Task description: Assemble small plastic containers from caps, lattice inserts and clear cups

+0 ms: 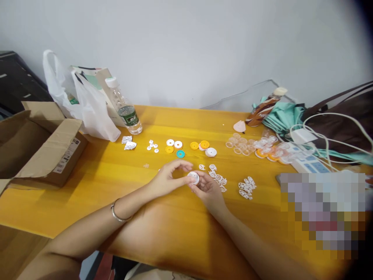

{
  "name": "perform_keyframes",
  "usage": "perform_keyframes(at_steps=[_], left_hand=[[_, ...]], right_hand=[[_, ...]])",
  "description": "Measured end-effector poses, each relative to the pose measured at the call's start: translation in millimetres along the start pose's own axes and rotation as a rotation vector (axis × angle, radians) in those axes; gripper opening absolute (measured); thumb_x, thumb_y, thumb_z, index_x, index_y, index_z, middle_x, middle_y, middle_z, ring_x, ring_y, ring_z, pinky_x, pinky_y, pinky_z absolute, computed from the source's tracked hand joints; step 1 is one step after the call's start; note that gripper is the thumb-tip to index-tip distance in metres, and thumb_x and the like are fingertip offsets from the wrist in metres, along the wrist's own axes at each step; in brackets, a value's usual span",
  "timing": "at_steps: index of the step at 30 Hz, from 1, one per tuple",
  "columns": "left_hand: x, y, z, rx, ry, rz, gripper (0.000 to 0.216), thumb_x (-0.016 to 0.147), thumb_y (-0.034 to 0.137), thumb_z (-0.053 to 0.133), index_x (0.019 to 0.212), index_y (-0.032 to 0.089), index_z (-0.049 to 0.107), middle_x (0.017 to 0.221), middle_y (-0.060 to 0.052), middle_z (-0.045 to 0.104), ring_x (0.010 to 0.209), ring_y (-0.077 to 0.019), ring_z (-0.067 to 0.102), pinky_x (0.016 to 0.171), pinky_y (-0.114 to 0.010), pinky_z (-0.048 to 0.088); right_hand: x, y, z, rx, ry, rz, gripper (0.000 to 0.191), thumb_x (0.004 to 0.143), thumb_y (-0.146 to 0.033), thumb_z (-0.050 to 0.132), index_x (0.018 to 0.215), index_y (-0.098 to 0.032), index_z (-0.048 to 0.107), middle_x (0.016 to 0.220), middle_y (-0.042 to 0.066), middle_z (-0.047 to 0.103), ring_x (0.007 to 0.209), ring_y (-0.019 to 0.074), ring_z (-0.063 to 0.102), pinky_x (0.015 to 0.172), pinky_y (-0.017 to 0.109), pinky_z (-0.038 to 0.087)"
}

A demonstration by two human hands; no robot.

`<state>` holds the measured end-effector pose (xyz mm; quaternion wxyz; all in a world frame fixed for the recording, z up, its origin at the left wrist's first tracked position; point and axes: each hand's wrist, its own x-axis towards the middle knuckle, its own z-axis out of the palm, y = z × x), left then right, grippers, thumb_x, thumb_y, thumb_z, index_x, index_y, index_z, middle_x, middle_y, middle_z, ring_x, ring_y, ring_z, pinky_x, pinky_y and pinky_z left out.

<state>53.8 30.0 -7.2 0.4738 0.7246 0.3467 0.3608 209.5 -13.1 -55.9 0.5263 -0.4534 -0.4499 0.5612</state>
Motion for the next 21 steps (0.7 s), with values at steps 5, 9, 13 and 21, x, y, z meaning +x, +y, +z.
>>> perform_keyframes(at_steps=[5, 9, 13, 21], left_hand=[[68.2, -2.3, 5.6, 0.125, -0.047, 0.037, 0.022, 0.081, 0.031, 0.056, 0.097, 0.017, 0.061, 0.098, -0.007, 0.065, 0.089, -0.0152, 0.06, 0.078, -0.027, 0.047], [137.4, -15.6, 37.6, 0.34, -0.149, 0.015, 0.028, 0.073, 0.027, 0.064, 0.095, 0.01, 0.06, 0.099, -0.011, 0.065, 0.087, -0.0175, 0.061, 0.078, -0.029, 0.047], [180.1, -21.8, 76.7, 0.412, -0.157, 0.062, 0.041, 0.07, 0.022, 0.067, 0.106, 0.005, 0.055, 0.112, -0.017, 0.059, 0.102, -0.0217, 0.056, 0.091, -0.032, 0.041], [199.9, -36.8, 107.9, 0.455, -0.113, 0.036, 0.036, 0.072, 0.027, 0.063, 0.102, 0.01, 0.056, 0.097, -0.012, 0.065, 0.091, -0.0234, 0.059, 0.083, -0.037, 0.043]], right_hand=[[-6.2, -0.9, 0.0, -0.045, 0.188, -0.164, 0.033, 0.067, -0.029, 0.069, 0.095, -0.022, 0.055, 0.085, 0.004, 0.063, 0.075, 0.0157, 0.059, 0.067, 0.028, 0.049], [-13.2, -1.4, 0.2, -0.093, 0.269, -0.307, 0.034, 0.07, -0.024, 0.067, 0.101, -0.023, 0.055, 0.092, 0.006, 0.061, 0.079, 0.016, 0.058, 0.071, 0.029, 0.049], [-15.1, -0.1, -0.8, -0.118, 0.196, -0.333, 0.035, 0.072, -0.021, 0.065, 0.105, -0.024, 0.054, 0.089, 0.005, 0.061, 0.077, 0.0159, 0.058, 0.069, 0.029, 0.049], [-14.6, -2.6, -1.2, -0.123, 0.149, -0.257, 0.035, 0.071, -0.026, 0.066, 0.105, -0.022, 0.056, 0.092, 0.006, 0.065, 0.081, 0.0181, 0.061, 0.072, 0.031, 0.051]])
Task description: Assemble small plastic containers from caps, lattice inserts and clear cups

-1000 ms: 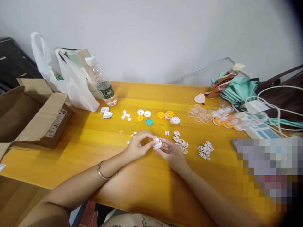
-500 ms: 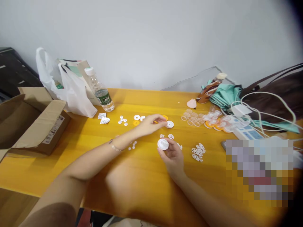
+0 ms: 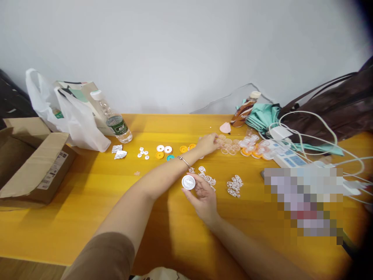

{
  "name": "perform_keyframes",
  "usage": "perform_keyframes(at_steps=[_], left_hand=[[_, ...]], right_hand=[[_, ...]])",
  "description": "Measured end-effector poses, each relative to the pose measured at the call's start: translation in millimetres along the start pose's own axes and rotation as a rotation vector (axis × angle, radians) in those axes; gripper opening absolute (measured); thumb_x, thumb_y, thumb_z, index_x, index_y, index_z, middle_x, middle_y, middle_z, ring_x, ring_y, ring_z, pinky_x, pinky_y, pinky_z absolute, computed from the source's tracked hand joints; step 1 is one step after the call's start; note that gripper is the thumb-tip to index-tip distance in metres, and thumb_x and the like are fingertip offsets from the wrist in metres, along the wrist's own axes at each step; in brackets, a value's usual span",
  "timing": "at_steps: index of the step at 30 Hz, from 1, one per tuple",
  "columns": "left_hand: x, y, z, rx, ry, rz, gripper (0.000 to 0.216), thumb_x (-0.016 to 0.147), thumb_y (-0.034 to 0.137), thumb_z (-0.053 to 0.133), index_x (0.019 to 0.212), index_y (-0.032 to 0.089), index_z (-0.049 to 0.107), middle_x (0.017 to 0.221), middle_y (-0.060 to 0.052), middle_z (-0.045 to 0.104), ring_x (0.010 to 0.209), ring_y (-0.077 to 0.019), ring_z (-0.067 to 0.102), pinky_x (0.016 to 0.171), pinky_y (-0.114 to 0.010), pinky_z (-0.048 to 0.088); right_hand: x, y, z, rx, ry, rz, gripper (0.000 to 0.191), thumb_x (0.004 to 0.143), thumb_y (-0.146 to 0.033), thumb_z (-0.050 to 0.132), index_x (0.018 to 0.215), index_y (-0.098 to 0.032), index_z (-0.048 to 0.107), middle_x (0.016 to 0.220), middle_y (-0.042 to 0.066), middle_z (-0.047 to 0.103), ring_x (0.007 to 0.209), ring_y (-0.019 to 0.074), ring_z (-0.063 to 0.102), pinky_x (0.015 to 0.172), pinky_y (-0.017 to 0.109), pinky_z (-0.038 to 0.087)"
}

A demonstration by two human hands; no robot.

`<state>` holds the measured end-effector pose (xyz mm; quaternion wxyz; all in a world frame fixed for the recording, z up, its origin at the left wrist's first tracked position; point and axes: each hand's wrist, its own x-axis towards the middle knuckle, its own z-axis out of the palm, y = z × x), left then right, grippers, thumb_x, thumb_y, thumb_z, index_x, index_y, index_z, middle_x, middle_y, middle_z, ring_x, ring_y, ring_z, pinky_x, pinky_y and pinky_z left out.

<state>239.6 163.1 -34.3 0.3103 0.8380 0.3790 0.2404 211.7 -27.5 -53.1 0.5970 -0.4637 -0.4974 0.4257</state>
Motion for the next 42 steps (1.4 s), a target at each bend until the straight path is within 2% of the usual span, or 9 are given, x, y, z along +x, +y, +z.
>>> perform_keyframes(at_steps=[4, 7, 11, 14, 20, 25, 29, 35, 42], left_hand=[[-13.2, 1.8, -13.4, -0.043, 0.052, 0.014, 0.025, 0.074, 0.028, 0.061, 0.092, 0.011, 0.058, 0.092, -0.009, 0.065, 0.085, -0.0192, 0.06, 0.08, -0.033, 0.045], [-40.2, 7.8, -44.2, -0.107, 0.084, 0.051, 0.025, 0.074, 0.031, 0.062, 0.092, 0.013, 0.058, 0.093, -0.006, 0.065, 0.085, -0.0141, 0.059, 0.079, -0.027, 0.046], [-102.0, 14.9, -97.1, -0.384, 0.163, 0.058, 0.022, 0.072, 0.028, 0.065, 0.089, 0.014, 0.06, 0.088, -0.006, 0.066, 0.08, -0.013, 0.061, 0.073, -0.025, 0.048], [-154.4, 13.8, -118.9, -0.554, 0.137, 0.047, 0.02, 0.076, 0.026, 0.062, 0.093, 0.015, 0.06, 0.091, -0.007, 0.067, 0.08, -0.0134, 0.062, 0.075, -0.027, 0.049], [-216.8, -9.7, -94.7, -0.597, 0.448, 0.003, 0.028, 0.078, 0.023, 0.061, 0.105, 0.018, 0.057, 0.095, -0.006, 0.066, 0.088, -0.0155, 0.062, 0.085, -0.031, 0.048], [-225.2, -24.1, -75.3, -0.464, 0.437, 0.018, 0.033, 0.078, 0.024, 0.061, 0.11, 0.018, 0.058, 0.099, -0.009, 0.063, 0.091, -0.0171, 0.059, 0.085, -0.031, 0.046], [-226.9, -27.9, -74.6, -0.37, 0.43, 0.115, 0.036, 0.078, 0.022, 0.06, 0.113, 0.019, 0.058, 0.095, -0.008, 0.063, 0.085, -0.0171, 0.058, 0.079, -0.029, 0.046], [-228.6, -27.9, -73.7, -0.354, 0.436, 0.131, 0.037, 0.079, 0.019, 0.058, 0.116, 0.02, 0.056, 0.093, -0.008, 0.062, 0.085, -0.0165, 0.057, 0.077, -0.028, 0.046], [-228.1, -20.7, -74.6, -0.218, 0.345, 0.208, 0.038, 0.077, 0.018, 0.06, 0.114, 0.018, 0.055, 0.092, -0.008, 0.064, 0.082, -0.0153, 0.059, 0.077, -0.027, 0.046]], right_hand=[[1.3, 2.0, -0.3, 0.058, -0.017, 0.096, 0.04, 0.07, -0.028, 0.068, 0.108, -0.022, 0.057, 0.096, 0.006, 0.067, 0.085, 0.0189, 0.062, 0.077, 0.034, 0.052], [3.5, 2.6, -0.1, 0.105, -0.024, 0.186, 0.043, 0.067, -0.03, 0.069, 0.108, -0.02, 0.058, 0.098, 0.006, 0.068, 0.086, 0.0203, 0.063, 0.078, 0.037, 0.053], [6.7, -0.9, 0.6, 0.158, -0.061, 0.273, 0.044, 0.066, -0.03, 0.071, 0.107, -0.019, 0.061, 0.092, 0.005, 0.069, 0.078, 0.0184, 0.063, 0.069, 0.033, 0.054], [8.3, -3.3, 2.0, 0.184, -0.106, 0.327, 0.041, 0.065, -0.029, 0.071, 0.104, -0.019, 0.062, 0.082, 0.002, 0.069, 0.066, 0.0135, 0.061, 0.063, 0.029, 0.052], [10.0, 0.0, 4.9, 0.197, -0.218, 0.402, 0.035, 0.062, -0.027, 0.073, 0.095, -0.018, 0.065, 0.078, 0.002, 0.069, 0.063, 0.0122, 0.06, 0.055, 0.023, 0.049], [11.5, 1.8, 3.9, 0.186, -0.25, 0.394, 0.034, 0.065, -0.027, 0.071, 0.097, -0.019, 0.065, 0.081, 0.003, 0.069, 0.065, 0.0122, 0.061, 0.055, 0.022, 0.048], [12.3, 1.4, 2.8, 0.187, -0.28, 0.39, 0.033, 0.066, -0.026, 0.07, 0.098, -0.019, 0.065, 0.086, 0.003, 0.07, 0.07, 0.0136, 0.063, 0.06, 0.024, 0.05], [11.8, 1.0, 2.6, 0.187, -0.311, 0.407, 0.034, 0.066, -0.025, 0.07, 0.1, -0.019, 0.064, 0.09, 0.003, 0.07, 0.077, 0.0153, 0.064, 0.073, 0.028, 0.05], [12.0, -1.1, 2.4, 0.178, -0.357, 0.387, 0.027, 0.068, -0.026, 0.069, 0.094, -0.019, 0.065, 0.081, 0.0, 0.069, 0.069, 0.0121, 0.061, 0.066, 0.023, 0.047]])
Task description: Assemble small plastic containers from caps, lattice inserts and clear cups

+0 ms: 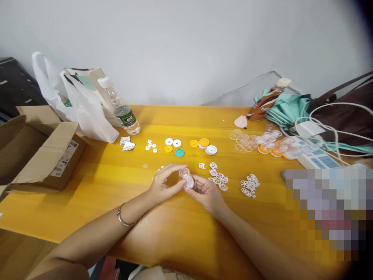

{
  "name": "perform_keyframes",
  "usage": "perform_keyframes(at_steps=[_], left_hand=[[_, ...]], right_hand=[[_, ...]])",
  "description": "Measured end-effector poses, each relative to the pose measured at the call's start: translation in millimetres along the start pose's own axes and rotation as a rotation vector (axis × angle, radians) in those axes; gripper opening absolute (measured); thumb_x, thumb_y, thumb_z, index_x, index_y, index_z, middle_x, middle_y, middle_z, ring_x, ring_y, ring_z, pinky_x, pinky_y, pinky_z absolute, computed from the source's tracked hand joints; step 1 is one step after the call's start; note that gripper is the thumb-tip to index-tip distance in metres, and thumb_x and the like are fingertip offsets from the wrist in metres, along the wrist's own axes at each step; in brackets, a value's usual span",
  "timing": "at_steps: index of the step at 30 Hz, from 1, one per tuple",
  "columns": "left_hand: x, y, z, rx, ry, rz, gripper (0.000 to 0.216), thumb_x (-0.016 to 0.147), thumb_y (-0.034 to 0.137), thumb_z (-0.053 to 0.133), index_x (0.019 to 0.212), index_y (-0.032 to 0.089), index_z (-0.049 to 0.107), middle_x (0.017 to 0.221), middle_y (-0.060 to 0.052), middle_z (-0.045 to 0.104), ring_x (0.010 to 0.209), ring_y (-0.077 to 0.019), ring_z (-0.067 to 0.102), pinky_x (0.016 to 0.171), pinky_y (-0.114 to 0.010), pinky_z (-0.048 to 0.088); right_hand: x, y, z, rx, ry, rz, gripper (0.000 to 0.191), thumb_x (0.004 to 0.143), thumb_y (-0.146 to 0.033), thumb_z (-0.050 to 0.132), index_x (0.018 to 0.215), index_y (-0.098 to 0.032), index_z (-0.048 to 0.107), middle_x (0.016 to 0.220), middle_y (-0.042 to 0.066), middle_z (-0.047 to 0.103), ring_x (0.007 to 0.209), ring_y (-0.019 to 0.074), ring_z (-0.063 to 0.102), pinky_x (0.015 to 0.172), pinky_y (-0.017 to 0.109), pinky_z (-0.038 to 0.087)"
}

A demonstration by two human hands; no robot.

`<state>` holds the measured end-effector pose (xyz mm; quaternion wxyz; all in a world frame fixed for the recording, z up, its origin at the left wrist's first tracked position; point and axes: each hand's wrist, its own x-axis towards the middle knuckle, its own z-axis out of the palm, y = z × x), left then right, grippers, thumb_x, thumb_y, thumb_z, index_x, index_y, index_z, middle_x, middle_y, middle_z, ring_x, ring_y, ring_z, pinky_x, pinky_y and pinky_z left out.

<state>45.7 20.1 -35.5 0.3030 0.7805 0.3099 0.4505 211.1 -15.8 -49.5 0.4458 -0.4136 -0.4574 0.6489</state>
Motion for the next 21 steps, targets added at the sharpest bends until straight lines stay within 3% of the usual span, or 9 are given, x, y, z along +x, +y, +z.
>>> perform_keyframes(at_steps=[5, 12, 16, 21], left_hand=[[1.1, 1.6, 0.4, 0.054, -0.019, 0.058, 0.039, 0.076, 0.016, 0.061, 0.114, 0.018, 0.054, 0.089, -0.006, 0.065, 0.078, -0.0131, 0.058, 0.072, -0.025, 0.045], [-0.3, -2.4, 1.0, 0.044, -0.045, 0.028, 0.038, 0.076, 0.017, 0.062, 0.113, 0.018, 0.055, 0.089, -0.005, 0.064, 0.079, -0.0129, 0.057, 0.073, -0.025, 0.044], [-0.6, -6.2, 1.0, -0.015, -0.072, -0.051, 0.034, 0.077, 0.019, 0.062, 0.11, 0.019, 0.057, 0.093, -0.006, 0.065, 0.083, -0.0147, 0.058, 0.078, -0.027, 0.043], [0.8, -8.7, -0.1, -0.271, -0.15, -0.22, 0.032, 0.08, 0.021, 0.059, 0.112, 0.019, 0.057, 0.099, -0.008, 0.064, 0.09, -0.0159, 0.059, 0.083, -0.029, 0.044]], right_hand=[[0.0, -0.5, -0.7, -0.007, -0.008, -0.016, 0.032, 0.069, -0.026, 0.068, 0.1, -0.018, 0.063, 0.081, 0.001, 0.068, 0.068, 0.0109, 0.059, 0.064, 0.022, 0.046], [-0.8, 3.2, -3.4, -0.026, -0.004, 0.012, 0.031, 0.069, -0.028, 0.069, 0.097, -0.017, 0.063, 0.07, -0.002, 0.06, 0.057, 0.0074, 0.049, 0.055, 0.02, 0.041], [-1.4, 2.2, -4.4, -0.045, -0.01, 0.035, 0.029, 0.068, -0.03, 0.07, 0.093, -0.016, 0.063, 0.064, -0.003, 0.057, 0.054, 0.0067, 0.046, 0.053, 0.021, 0.041], [-2.4, -1.9, -4.5, -0.049, 0.008, 0.073, 0.026, 0.066, -0.032, 0.071, 0.085, -0.016, 0.064, 0.058, -0.004, 0.057, 0.048, 0.0067, 0.047, 0.05, 0.022, 0.042]])
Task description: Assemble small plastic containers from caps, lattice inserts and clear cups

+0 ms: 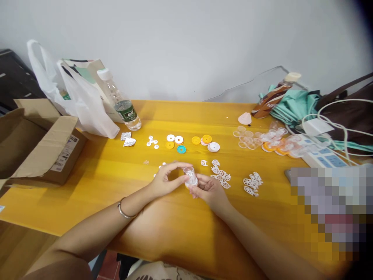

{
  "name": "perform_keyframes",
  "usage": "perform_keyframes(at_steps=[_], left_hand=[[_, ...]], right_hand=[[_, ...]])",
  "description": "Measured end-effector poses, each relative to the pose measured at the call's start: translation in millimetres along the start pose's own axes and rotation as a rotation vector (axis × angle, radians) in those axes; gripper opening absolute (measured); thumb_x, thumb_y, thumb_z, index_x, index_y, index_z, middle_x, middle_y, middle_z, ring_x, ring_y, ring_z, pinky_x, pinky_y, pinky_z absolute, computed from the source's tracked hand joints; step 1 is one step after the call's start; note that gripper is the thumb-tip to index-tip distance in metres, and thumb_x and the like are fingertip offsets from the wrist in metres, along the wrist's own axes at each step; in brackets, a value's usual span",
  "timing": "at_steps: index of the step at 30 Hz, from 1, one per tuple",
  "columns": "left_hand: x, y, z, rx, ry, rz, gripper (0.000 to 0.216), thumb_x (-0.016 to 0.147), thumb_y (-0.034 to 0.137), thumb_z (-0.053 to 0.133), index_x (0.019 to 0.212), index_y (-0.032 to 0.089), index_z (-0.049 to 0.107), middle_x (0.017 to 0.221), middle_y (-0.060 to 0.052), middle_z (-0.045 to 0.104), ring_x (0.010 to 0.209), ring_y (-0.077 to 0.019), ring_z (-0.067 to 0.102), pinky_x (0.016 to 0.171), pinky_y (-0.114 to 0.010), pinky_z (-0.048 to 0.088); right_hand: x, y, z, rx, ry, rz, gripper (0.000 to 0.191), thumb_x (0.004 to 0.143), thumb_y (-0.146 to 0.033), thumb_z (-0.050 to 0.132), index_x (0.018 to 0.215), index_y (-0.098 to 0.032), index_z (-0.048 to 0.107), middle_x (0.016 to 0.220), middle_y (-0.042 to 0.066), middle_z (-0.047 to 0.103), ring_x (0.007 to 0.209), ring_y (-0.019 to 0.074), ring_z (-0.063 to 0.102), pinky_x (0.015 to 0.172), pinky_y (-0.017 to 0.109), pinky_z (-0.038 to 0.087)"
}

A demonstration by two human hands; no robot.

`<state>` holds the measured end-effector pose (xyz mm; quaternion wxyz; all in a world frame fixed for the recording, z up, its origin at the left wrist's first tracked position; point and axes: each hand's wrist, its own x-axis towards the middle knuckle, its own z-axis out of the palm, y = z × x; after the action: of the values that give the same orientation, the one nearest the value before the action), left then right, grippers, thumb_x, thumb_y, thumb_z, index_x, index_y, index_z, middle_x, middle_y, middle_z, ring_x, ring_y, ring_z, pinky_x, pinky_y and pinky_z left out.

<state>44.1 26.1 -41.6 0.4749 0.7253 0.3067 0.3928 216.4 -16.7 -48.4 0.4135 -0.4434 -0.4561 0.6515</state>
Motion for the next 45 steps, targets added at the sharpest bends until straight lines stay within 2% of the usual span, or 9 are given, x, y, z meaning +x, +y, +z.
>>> perform_keyframes(at_steps=[3, 9, 17, 22, 25, 30, 34, 39, 45], left_hand=[[1.4, 1.0, -0.7, -0.079, -0.031, -0.007, 0.038, 0.081, 0.023, 0.058, 0.118, 0.02, 0.054, 0.093, -0.007, 0.063, 0.088, -0.0157, 0.058, 0.084, -0.03, 0.044], [3.4, 0.7, 0.5, -0.055, -0.017, 0.056, 0.027, 0.08, 0.024, 0.06, 0.106, 0.017, 0.061, 0.086, -0.006, 0.061, 0.08, -0.0142, 0.056, 0.078, -0.028, 0.044], [-0.7, 3.8, 5.6, 0.167, 0.065, 0.138, 0.018, 0.074, 0.023, 0.066, 0.09, 0.016, 0.061, 0.079, -0.004, 0.06, 0.075, -0.0136, 0.055, 0.072, -0.028, 0.04], [1.4, 4.5, 4.7, -0.087, 0.026, -0.035, 0.021, 0.078, 0.025, 0.062, 0.097, 0.016, 0.062, 0.088, -0.007, 0.064, 0.081, -0.0142, 0.058, 0.075, -0.028, 0.042], [2.6, 3.2, 3.9, -0.188, 0.007, -0.108, 0.023, 0.078, 0.027, 0.063, 0.098, 0.015, 0.063, 0.09, -0.007, 0.065, 0.08, -0.0137, 0.058, 0.074, -0.026, 0.043], [3.4, 5.5, 5.3, -0.389, -0.022, -0.185, 0.023, 0.079, 0.027, 0.062, 0.1, 0.016, 0.061, 0.095, -0.007, 0.066, 0.085, -0.0139, 0.061, 0.078, -0.027, 0.045], [4.7, 6.8, 5.2, -0.505, -0.062, -0.205, 0.023, 0.08, 0.028, 0.061, 0.099, 0.015, 0.06, 0.098, -0.009, 0.067, 0.089, -0.0167, 0.063, 0.081, -0.03, 0.047], [3.7, 3.3, 6.5, -0.328, 0.044, -0.137, 0.018, 0.076, 0.026, 0.065, 0.088, 0.013, 0.059, 0.087, -0.007, 0.064, 0.084, -0.0151, 0.06, 0.08, -0.03, 0.045], [-5.5, 5.3, 18.2, 0.082, 0.214, -0.021, 0.021, 0.072, 0.026, 0.068, 0.075, 0.016, 0.049, 0.074, 0.0, 0.053, 0.071, -0.0117, 0.05, 0.07, -0.027, 0.04]], right_hand=[[0.0, -1.2, -1.1, 0.007, -0.02, 0.012, 0.023, 0.066, -0.034, 0.07, 0.078, -0.016, 0.063, 0.056, -0.003, 0.058, 0.045, 0.0069, 0.048, 0.048, 0.022, 0.042], [0.2, 0.2, 1.5, 0.017, 0.031, 0.006, 0.025, 0.064, -0.032, 0.071, 0.082, -0.016, 0.064, 0.056, -0.004, 0.058, 0.046, 0.0071, 0.048, 0.048, 0.022, 0.043], [-1.9, 4.3, 8.9, 0.046, 0.076, -0.076, 0.03, 0.059, -0.024, 0.075, 0.087, -0.017, 0.065, 0.067, -0.002, 0.059, 0.055, 0.0081, 0.049, 0.053, 0.021, 0.042], [-1.2, -0.9, 3.5, 0.02, 0.027, -0.02, 0.027, 0.064, -0.028, 0.071, 0.088, -0.017, 0.066, 0.06, -0.004, 0.056, 0.047, 0.0061, 0.044, 0.047, 0.02, 0.041], [-0.5, -3.4, -2.0, 0.033, -0.03, 0.022, 0.021, 0.066, -0.031, 0.069, 0.081, -0.016, 0.066, 0.054, -0.004, 0.056, 0.043, 0.0062, 0.046, 0.046, 0.021, 0.041], [0.8, 0.0, -6.5, 0.151, -0.114, 0.078, 0.022, 0.066, -0.036, 0.069, 0.066, -0.015, 0.062, 0.053, -0.002, 0.059, 0.042, 0.007, 0.05, 0.044, 0.02, 0.04], [0.7, 3.3, -5.2, 0.189, -0.1, 0.074, 0.023, 0.066, -0.037, 0.068, 0.066, -0.015, 0.062, 0.053, -0.002, 0.059, 0.043, 0.007, 0.049, 0.044, 0.02, 0.039], [-1.9, 0.9, 0.0, 0.056, -0.053, 0.031, 0.022, 0.067, -0.036, 0.068, 0.072, -0.016, 0.063, 0.056, -0.002, 0.058, 0.046, 0.0077, 0.048, 0.048, 0.022, 0.041], [-6.1, -0.6, 9.0, -0.047, 0.027, -0.031, 0.023, 0.068, -0.033, 0.068, 0.084, -0.018, 0.064, 0.057, -0.005, 0.051, 0.05, 0.0076, 0.045, 0.05, 0.022, 0.042]])
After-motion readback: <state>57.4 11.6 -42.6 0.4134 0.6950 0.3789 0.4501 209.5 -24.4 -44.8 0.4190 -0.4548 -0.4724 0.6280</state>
